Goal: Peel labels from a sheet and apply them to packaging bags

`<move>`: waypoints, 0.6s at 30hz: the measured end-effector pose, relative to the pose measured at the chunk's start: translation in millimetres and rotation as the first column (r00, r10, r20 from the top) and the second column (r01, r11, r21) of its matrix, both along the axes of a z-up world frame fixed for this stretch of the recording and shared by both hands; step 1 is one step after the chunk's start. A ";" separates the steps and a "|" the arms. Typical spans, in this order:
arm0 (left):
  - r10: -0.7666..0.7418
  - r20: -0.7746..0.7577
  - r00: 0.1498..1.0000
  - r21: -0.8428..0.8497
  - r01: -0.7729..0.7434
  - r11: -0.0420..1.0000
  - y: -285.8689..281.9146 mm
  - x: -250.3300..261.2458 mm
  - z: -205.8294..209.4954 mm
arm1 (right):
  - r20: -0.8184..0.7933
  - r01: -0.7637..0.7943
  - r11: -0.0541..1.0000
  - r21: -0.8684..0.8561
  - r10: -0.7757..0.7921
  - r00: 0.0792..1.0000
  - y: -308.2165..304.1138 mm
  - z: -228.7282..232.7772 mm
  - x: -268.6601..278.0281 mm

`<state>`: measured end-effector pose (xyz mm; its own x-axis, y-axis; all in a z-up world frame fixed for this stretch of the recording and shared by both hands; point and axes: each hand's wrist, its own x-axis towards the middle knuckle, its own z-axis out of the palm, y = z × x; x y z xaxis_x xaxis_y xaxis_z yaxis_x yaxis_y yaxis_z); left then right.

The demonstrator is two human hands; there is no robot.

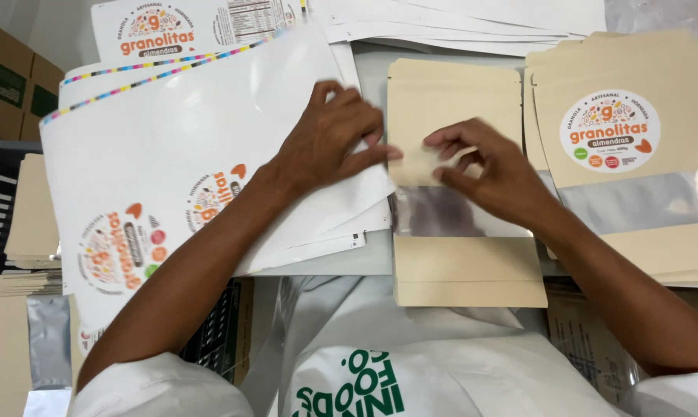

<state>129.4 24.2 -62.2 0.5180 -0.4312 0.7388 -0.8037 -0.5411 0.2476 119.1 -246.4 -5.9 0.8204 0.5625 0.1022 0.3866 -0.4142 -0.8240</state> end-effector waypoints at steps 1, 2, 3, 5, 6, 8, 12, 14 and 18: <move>0.004 0.001 1.000 -0.002 -0.004 1.000 -4.9 9.0 11.9 | 0.001 -0.004 1.000 -0.002 0.004 1.000 4.8 -6.1 -2.4; 0.036 0.133 0.991 -0.015 -0.035 0.999 -9.7 17.9 23.8 | -0.195 -0.076 0.997 0.031 0.080 0.978 9.5 -12.2 -4.9; 0.070 0.263 0.962 -0.030 -0.064 0.997 -14.3 26.8 36.0 | -0.378 -0.140 0.987 0.076 0.158 0.912 14.2 -18.1 -7.2; 0.049 0.288 0.956 -0.085 -0.026 0.996 -29.9 42.3 58.6 | -0.510 -0.146 0.980 0.138 0.197 0.838 42.6 -6.9 -15.8; 0.025 0.314 0.949 -0.137 0.019 0.990 -37.8 50.8 70.8 | -0.628 -0.136 0.970 0.200 0.234 0.743 56.6 -0.8 -19.7; 0.012 0.217 0.976 -0.150 0.021 0.989 -42.5 56.8 78.4 | -0.626 -0.047 0.969 0.244 0.195 0.755 61.8 -37.6 -6.1; 0.341 -0.061 0.938 -0.049 -0.344 0.938 -25.4 32.3 75.7 | -0.670 0.211 0.893 0.398 0.126 0.731 78.1 -24.6 4.6; 0.426 -0.212 0.880 0.058 -0.424 0.904 -14.4 -11.9 71.8 | -0.678 0.243 0.865 0.440 0.142 0.721 72.0 -33.3 16.3; 0.503 -0.599 0.623 0.164 -0.520 0.838 -7.1 -69.3 63.4 | -0.664 0.218 0.831 0.512 0.222 0.714 79.2 -35.9 28.1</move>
